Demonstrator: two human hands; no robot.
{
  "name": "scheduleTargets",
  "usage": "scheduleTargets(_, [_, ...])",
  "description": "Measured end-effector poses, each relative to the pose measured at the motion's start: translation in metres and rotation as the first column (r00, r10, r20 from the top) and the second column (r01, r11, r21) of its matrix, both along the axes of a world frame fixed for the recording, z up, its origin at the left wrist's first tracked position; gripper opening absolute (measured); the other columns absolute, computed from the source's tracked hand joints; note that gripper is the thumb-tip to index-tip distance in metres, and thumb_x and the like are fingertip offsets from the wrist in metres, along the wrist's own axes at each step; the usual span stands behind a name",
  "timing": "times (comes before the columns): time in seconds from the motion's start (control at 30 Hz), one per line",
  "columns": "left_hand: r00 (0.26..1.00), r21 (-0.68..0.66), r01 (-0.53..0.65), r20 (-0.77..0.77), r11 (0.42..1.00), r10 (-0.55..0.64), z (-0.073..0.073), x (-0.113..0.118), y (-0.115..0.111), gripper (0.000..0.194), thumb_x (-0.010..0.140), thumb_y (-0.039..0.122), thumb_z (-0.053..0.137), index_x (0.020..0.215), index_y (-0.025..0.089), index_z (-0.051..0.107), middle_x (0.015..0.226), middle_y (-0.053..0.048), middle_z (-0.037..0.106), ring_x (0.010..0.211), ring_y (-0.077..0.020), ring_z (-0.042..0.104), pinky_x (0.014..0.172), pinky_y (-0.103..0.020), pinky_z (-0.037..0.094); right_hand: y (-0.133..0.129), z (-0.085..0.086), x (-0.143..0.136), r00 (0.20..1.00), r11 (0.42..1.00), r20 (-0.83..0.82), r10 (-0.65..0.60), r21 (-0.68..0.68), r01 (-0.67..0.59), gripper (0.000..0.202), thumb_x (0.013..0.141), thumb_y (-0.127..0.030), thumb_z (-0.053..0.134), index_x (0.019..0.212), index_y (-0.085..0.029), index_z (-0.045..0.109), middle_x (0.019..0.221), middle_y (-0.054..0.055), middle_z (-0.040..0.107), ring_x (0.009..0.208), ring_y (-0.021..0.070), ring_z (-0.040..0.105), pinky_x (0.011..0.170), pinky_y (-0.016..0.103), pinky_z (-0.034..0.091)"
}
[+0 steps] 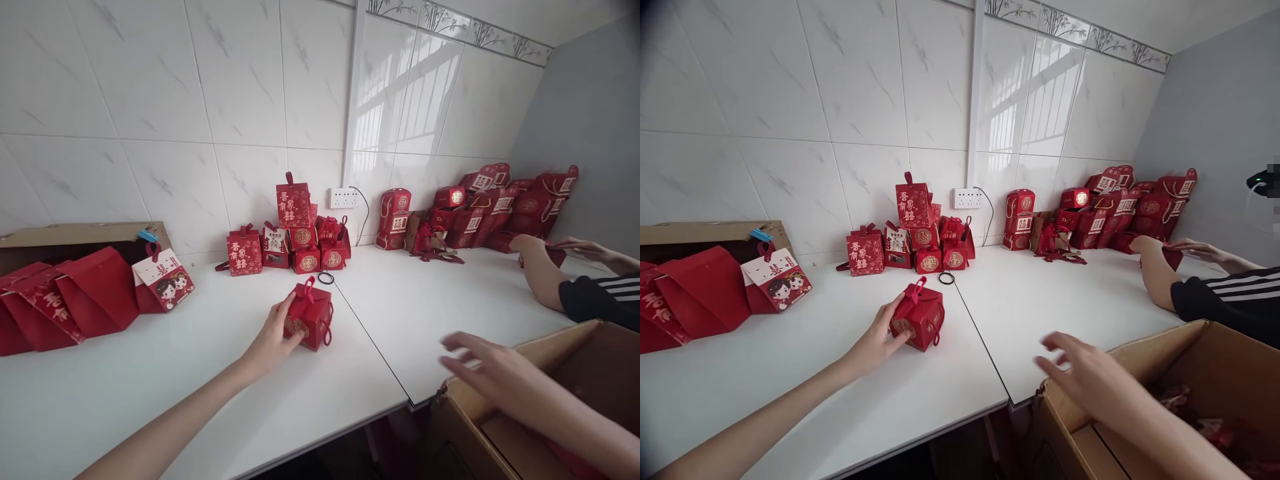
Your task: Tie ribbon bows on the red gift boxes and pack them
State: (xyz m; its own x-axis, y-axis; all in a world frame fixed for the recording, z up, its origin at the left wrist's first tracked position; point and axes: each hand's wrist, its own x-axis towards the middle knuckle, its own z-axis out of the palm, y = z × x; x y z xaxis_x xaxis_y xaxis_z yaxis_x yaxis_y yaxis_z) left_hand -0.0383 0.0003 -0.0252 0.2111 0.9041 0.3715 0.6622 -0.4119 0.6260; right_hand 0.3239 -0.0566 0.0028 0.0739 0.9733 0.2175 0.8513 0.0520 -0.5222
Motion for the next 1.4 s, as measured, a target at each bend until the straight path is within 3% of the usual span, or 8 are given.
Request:
scheduleTargets(0.1, [0.987, -0.01, 0.042, -0.152, 0.999, -0.043, 0.004, 0.017, -0.049, 0.067, 0.081, 0.034, 0.051, 0.141, 0.027, 0.021, 0.11, -0.009, 0.056, 0.095, -0.0242, 0.059, 0.083, -0.042, 0.048, -0.006, 0.013, -0.048, 0.911, 0.907, -0.006, 0.413, -0.093, -0.412, 0.055, 0.078, -0.053, 0.055, 0.124, -0.025, 0.046, 0.125, 0.011, 0.054, 0.097, 0.0264, 0.062, 0.078, 0.039, 0.053])
scheduleTargets(0.23, [0.966, 0.028, 0.188, -0.186, 0.982, -0.18, 0.019, 0.017, -0.078, 0.064, 0.085, 0.033, 0.047, 0.14, 0.026, 0.017, 0.077, 0.001, 0.06, 0.066, -0.0163, 0.057, 0.073, -0.035, 0.05, 0.001, 0.023, -0.092, 0.822, 0.815, -0.033, 0.569, -0.106, -0.569, 0.072, 0.08, -0.059, 0.049, 0.135, -0.017, 0.032, 0.141, 0.017, 0.036, 0.121, 0.03, 0.047, 0.099, 0.045, 0.041])
scheduleTargets(0.37, [0.991, 0.126, 0.111, -0.087, 0.986, -0.1, 0.035, 0.016, -0.065, 0.046, 0.082, 0.035, 0.051, 0.125, 0.023, 0.039, 0.104, -0.007, 0.058, 0.098, -0.0219, 0.056, 0.087, -0.04, 0.047, 0.014, 0.022, -0.1, 0.839, 0.837, -0.095, 0.536, -0.066, -0.543, 0.055, 0.083, -0.057, 0.046, 0.118, -0.015, 0.049, 0.143, 0.017, 0.032, 0.124, 0.0297, 0.044, 0.103, 0.045, 0.036])
scheduleTargets(0.6, [0.96, -0.126, 0.279, 0.066, 0.952, -0.273, 0.031, 0.054, -0.055, 0.085, 0.07, 0.055, 0.064, 0.136, 0.021, 0.024, 0.141, -0.018, 0.031, 0.13, -0.0348, 0.033, 0.101, -0.052, 0.038, 0.018, 0.017, -0.106, 0.846, 0.884, -0.339, 0.412, -0.075, -0.461, 0.046, 0.086, -0.053, 0.044, 0.115, -0.018, 0.045, 0.13, 0.014, 0.046, 0.107, 0.0232, 0.057, 0.09, 0.041, 0.046])
scheduleTargets(0.77, [0.982, 0.115, 0.187, -0.002, 0.976, -0.188, 0.018, 0.058, -0.071, 0.08, 0.071, 0.047, 0.065, 0.133, 0.021, 0.021, 0.137, -0.018, 0.03, 0.13, -0.0349, 0.031, 0.101, -0.055, 0.036, -0.003, 0.019, -0.089, 0.899, 0.948, -0.31, 0.308, 0.025, -0.317, 0.049, 0.083, -0.058, 0.043, 0.112, -0.019, 0.04, 0.121, 0.014, 0.05, 0.104, 0.0231, 0.055, 0.081, 0.039, 0.05])
scheduleTargets(0.97, [0.951, 0.483, 0.268, -0.269, 0.834, -0.15, 0.016, 0.057, -0.082, 0.039, 0.076, 0.036, 0.064, 0.108, 0.022, 0.048, 0.12, -0.011, 0.047, 0.121, -0.0316, 0.042, 0.096, -0.047, 0.04, -0.022, 0.022, -0.078, 0.948, 0.949, -0.071, 0.31, -0.028, -0.313, 0.032, 0.081, -0.054, 0.049, 0.077, -0.022, 0.046, 0.071, 0.002, 0.058, 0.061, 0.0153, 0.053, 0.058, 0.03, 0.044])
scheduleTargets(1.23, [0.959, 0.543, 0.267, -0.228, 0.796, -0.166, 0.029, 0.055, -0.078, 0.008, 0.087, 0.02, 0.053, 0.08, 0.02, 0.055, 0.092, -0.003, 0.06, 0.097, -0.0178, 0.055, 0.085, -0.033, 0.043, -0.005, 0.02, -0.076, 0.75, 0.856, -0.555, 0.36, -0.122, -0.501, 0.034, 0.081, -0.049, 0.048, 0.064, -0.019, 0.048, 0.061, -0.002, 0.056, 0.062, 0.0119, 0.056, 0.064, 0.026, 0.046])
scheduleTargets(1.4, [0.999, 0.4, 0.02, -0.038, 0.916, -0.005, 0.045, 0.019, -0.069, 0.021, 0.086, 0.03, 0.048, 0.068, 0.02, 0.052, 0.084, -0.003, 0.06, 0.089, -0.0187, 0.055, 0.084, -0.033, 0.042, 0.012, 0.022, -0.051, 0.592, 0.963, -0.8, 0.094, -0.079, -0.259, 0.024, 0.073, -0.039, 0.058, 0.063, -0.018, 0.052, 0.063, -0.001, 0.055, 0.065, 0.013, 0.058, 0.065, 0.027, 0.05])
